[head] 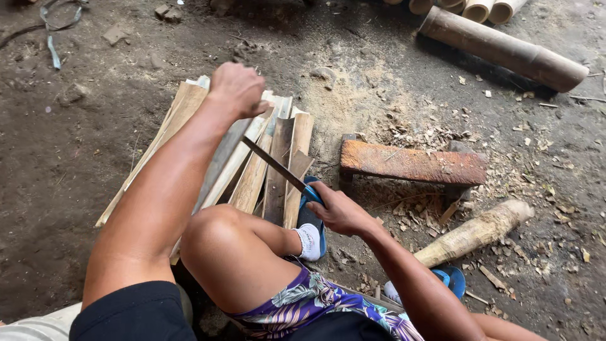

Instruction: The person uses a hand saw to cut a bamboo pole into smaller sections and then splits the sections into flat strips. The person places the cut pieces aside on the ground.

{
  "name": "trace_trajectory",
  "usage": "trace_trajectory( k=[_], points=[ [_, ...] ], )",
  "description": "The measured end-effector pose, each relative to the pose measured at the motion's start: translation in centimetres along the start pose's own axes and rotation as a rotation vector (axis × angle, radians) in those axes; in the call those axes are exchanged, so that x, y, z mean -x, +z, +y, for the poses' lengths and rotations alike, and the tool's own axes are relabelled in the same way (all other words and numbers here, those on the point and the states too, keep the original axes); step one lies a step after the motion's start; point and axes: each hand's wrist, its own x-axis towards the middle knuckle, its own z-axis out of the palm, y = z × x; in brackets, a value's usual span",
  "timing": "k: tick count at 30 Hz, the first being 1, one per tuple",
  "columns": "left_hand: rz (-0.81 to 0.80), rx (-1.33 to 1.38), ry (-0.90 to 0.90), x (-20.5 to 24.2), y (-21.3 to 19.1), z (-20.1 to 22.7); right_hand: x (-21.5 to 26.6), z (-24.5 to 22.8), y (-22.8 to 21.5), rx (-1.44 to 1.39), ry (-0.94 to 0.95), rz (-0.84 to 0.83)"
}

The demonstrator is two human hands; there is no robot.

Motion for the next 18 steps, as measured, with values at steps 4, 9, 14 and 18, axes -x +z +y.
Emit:
trace_trajectory(
  k=[4,9,14,18],
  points=[
    [0.074,0.060,0.036,0.6,1.1,0.8,0.6,2.3,0.3,-0.038,0.197,-0.038],
    [0.127,0.150,0.111,-0.1,-4.0,4.1,1.7,4.1,-0.4,-0.145,0.224,0.014],
    [0.340,0.224,0.278,-0.3,-12.6,10.5,4.5,6.4,-2.3,-0.349,0.275,0.198],
    [1.074,0.190,0.558,-1.0,-17.7,15.1,8.1,10.3,-4.6,-0.534,0.228,0.410]
  ],
)
